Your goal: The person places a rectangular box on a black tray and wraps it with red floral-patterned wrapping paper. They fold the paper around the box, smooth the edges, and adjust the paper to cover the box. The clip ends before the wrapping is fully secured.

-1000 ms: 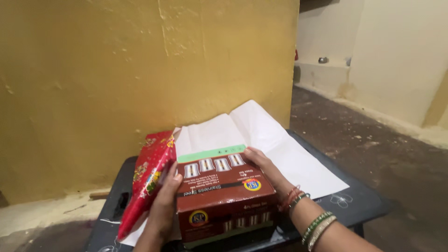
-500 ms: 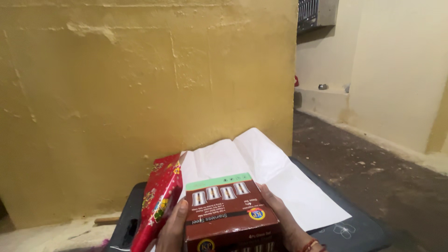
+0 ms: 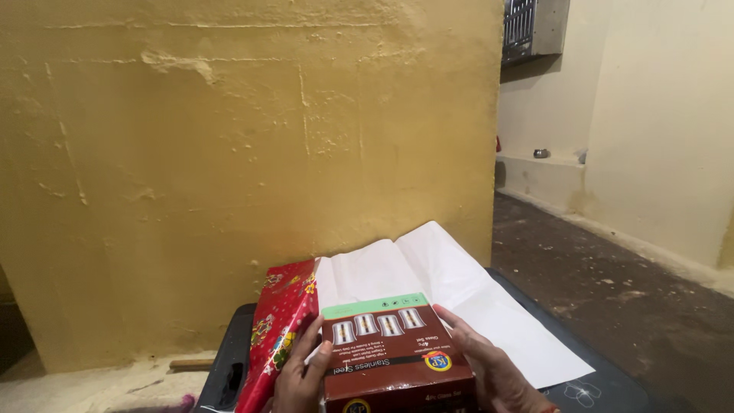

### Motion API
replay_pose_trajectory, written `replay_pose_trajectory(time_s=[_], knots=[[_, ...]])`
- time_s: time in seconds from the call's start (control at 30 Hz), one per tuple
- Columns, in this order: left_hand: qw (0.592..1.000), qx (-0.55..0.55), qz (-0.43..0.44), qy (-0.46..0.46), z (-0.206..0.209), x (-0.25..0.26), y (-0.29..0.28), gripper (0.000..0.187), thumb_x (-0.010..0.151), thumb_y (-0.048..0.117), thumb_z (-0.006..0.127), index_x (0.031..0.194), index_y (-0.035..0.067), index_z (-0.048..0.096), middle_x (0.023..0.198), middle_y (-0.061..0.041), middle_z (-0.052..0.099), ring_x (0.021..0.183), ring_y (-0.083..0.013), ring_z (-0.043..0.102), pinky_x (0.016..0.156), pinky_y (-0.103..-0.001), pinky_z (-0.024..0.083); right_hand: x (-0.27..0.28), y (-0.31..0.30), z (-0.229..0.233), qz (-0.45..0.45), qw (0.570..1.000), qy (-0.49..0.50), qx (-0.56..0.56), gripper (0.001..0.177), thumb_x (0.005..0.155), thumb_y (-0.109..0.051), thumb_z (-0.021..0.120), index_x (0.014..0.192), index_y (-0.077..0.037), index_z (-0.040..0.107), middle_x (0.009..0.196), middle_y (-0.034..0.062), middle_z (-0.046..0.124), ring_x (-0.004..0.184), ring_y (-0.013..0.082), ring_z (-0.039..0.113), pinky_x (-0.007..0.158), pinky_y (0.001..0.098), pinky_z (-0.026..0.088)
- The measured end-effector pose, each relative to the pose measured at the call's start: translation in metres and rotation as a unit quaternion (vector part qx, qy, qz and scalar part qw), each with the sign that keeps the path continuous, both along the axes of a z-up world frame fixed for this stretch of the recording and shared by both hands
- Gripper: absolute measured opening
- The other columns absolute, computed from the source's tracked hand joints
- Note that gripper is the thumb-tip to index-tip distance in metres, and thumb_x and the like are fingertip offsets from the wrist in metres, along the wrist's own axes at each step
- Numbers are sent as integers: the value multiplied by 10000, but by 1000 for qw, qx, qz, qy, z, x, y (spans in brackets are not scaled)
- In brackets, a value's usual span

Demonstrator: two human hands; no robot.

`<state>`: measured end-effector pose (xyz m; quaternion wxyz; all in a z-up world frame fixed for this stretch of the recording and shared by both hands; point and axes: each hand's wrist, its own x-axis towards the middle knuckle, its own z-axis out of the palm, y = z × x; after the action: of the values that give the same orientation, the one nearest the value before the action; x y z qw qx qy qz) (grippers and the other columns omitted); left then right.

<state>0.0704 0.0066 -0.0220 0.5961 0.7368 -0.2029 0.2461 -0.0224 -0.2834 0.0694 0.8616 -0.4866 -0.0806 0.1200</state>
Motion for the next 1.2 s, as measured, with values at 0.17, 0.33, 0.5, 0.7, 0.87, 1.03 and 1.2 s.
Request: replay_pose_trajectory(time_s=[0.17,0.33,0.5,0.7,0.87,1.03,1.2], knots=[[994,24,-75,71,4,-22,6,694,957,521,488,1498,87,482,1304,-208,713,1265,-258,692,1070,-383,509,-8,-12,-4,70,996,-45,-41,1324,484,-385,908,1631,-175,280,1588,184,399,1464,336,432,1213,508,312],[990,45,-71,114,24,-42,0,724,938,580,412,1490,119,495,1322,-185,722,1265,-245,675,1061,-365,494,-9,-17,-5,76,986,-87,-124,1396,426,-222,943,1639,-235,251,1587,132,354,1492,283,399,1241,434,256],[993,16,-81,86,25,-50,-5,763,934,610,397,1483,91,501,1357,-218,697,1289,-279,651,1072,-383,476,-8,-16,-14,35,983,-112,-141,1280,485,-163,922,1615,-195,323,1591,115,433,1459,269,447,1222,420,300],[994,63,-29,-82,18,-55,-7,905,926,728,413,1494,30,510,1502,-313,533,1405,-382,567,1147,-463,402,3,-18,-25,-34,984,-106,-139,953,586,-207,900,1435,-75,486,1432,165,611,1325,285,590,1131,440,470],[970,183,1,-159,21,-54,-12,1047,876,691,566,1618,31,233,1536,-371,405,1512,-523,233,1174,-559,269,7,-17,-29,-67,982,-89,-150,947,610,-276,891,1458,-100,508,1389,200,664,1265,289,648,1070,420,530],[983,141,-41,-112,26,-55,-16,1131,858,626,672,1622,84,38,1529,-314,418,1437,-433,414,1169,-542,261,14,-19,-34,-105,981,-106,-126,945,648,-301,862,1486,-91,480,1420,220,646,1259,301,660,1036,437,539],[997,25,72,-9,32,-52,-12,992,839,516,649,1618,155,153,1551,-154,486,1373,-281,530,1134,-443,373,35,-31,-51,-73,996,-48,-16,840,715,-283,787,1459,-33,488,1490,181,590,1296,328,628,1072,467,512]])
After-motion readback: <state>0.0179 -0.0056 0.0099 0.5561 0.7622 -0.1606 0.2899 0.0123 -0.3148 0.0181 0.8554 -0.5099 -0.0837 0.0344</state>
